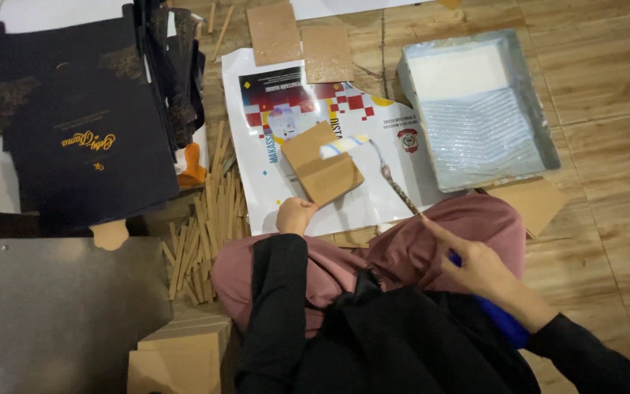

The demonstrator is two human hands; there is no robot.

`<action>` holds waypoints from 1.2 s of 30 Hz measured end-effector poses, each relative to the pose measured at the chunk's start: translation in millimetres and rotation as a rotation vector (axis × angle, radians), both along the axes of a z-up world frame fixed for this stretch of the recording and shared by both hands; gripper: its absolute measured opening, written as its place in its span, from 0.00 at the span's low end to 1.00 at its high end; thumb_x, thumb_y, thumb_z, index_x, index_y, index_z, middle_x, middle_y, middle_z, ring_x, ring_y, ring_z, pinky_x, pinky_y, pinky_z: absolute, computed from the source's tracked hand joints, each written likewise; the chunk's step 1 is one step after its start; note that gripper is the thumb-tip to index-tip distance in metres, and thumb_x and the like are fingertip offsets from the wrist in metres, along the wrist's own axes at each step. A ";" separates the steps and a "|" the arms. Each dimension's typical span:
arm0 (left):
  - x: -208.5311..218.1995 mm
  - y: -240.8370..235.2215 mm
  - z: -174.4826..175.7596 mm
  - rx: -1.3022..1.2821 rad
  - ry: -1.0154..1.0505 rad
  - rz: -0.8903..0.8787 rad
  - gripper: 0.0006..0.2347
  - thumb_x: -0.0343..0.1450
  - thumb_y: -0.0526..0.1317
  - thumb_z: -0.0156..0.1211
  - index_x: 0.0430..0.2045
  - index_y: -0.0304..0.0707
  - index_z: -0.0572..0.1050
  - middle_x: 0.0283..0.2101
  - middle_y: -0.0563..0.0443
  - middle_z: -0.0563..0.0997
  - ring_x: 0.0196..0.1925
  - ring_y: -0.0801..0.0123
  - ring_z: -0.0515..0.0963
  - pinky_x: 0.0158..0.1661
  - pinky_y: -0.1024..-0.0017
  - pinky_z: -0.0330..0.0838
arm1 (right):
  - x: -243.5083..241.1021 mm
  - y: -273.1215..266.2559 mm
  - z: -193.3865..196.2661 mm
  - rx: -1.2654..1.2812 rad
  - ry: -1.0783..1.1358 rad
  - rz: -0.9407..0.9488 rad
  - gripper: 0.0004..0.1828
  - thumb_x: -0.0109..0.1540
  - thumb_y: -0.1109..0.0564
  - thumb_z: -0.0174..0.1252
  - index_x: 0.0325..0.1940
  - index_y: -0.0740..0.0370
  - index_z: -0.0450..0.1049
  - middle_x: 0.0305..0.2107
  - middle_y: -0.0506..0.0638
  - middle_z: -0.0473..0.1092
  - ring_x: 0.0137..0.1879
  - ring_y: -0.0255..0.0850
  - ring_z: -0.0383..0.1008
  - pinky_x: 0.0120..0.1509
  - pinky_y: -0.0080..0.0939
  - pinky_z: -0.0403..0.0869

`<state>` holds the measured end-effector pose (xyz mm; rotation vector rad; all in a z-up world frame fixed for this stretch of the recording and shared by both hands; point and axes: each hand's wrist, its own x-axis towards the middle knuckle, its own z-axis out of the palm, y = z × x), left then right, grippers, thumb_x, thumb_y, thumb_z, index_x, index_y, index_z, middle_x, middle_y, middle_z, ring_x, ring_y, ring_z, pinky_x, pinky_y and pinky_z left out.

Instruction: Applying adhesive to small cardboard pieces using a paint roller and placing them onto a larger sheet.

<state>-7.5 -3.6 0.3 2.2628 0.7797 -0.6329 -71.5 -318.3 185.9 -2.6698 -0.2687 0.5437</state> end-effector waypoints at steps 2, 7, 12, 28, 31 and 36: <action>-1.6 0.9 0.1 -0.010 -0.016 0.007 0.10 0.58 0.48 0.56 0.27 0.52 0.79 0.31 0.51 0.80 0.43 0.55 0.77 0.42 0.62 0.71 | -3.3 7.3 -4.3 -0.104 0.043 0.022 0.39 0.49 0.50 0.52 0.63 0.28 0.51 0.33 0.44 0.75 0.41 0.46 0.74 0.50 0.48 0.72; 1.1 0.9 11.3 -0.067 -0.003 0.009 0.08 0.59 0.46 0.57 0.25 0.50 0.79 0.29 0.50 0.80 0.42 0.55 0.77 0.42 0.62 0.71 | -11.6 19.4 -24.3 -0.306 0.113 0.112 0.40 0.50 0.49 0.47 0.65 0.29 0.45 0.34 0.45 0.73 0.42 0.46 0.74 0.48 0.46 0.74; 4.9 0.9 5.0 -0.061 0.045 0.017 0.06 0.60 0.46 0.58 0.21 0.50 0.79 0.26 0.52 0.80 0.39 0.58 0.79 0.40 0.64 0.71 | 11.0 54.1 -37.7 -0.374 0.096 0.183 0.40 0.54 0.50 0.41 0.67 0.30 0.34 0.30 0.49 0.71 0.39 0.48 0.74 0.46 0.46 0.73; 4.7 -5.0 31.2 -0.022 0.038 0.027 0.11 0.59 0.49 0.60 0.20 0.43 0.79 0.19 0.53 0.77 0.24 0.63 0.76 0.30 0.71 0.69 | -32.4 5.9 -13.5 -0.443 0.216 0.163 0.48 0.49 0.55 0.48 0.68 0.32 0.34 0.22 0.50 0.72 0.26 0.45 0.73 0.31 0.43 0.69; 5.1 -6.0 29.5 -0.017 0.007 0.033 0.13 0.57 0.50 0.63 0.20 0.39 0.78 0.21 0.51 0.78 0.24 0.62 0.76 0.29 0.72 0.68 | -29.9 9.7 -10.6 -0.446 0.282 0.132 0.46 0.50 0.53 0.48 0.67 0.31 0.34 0.25 0.46 0.73 0.30 0.42 0.74 0.35 0.41 0.70; 0.2 -7.5 17.0 0.011 -0.122 0.061 0.23 0.56 0.46 0.63 0.44 0.44 0.66 0.43 0.53 0.75 0.43 0.64 0.75 0.41 0.68 0.67 | 25.7 50.9 -27.6 -0.187 -0.061 0.175 0.38 0.50 0.57 0.45 0.65 0.49 0.48 0.21 0.57 0.71 0.27 0.54 0.72 0.29 0.48 0.69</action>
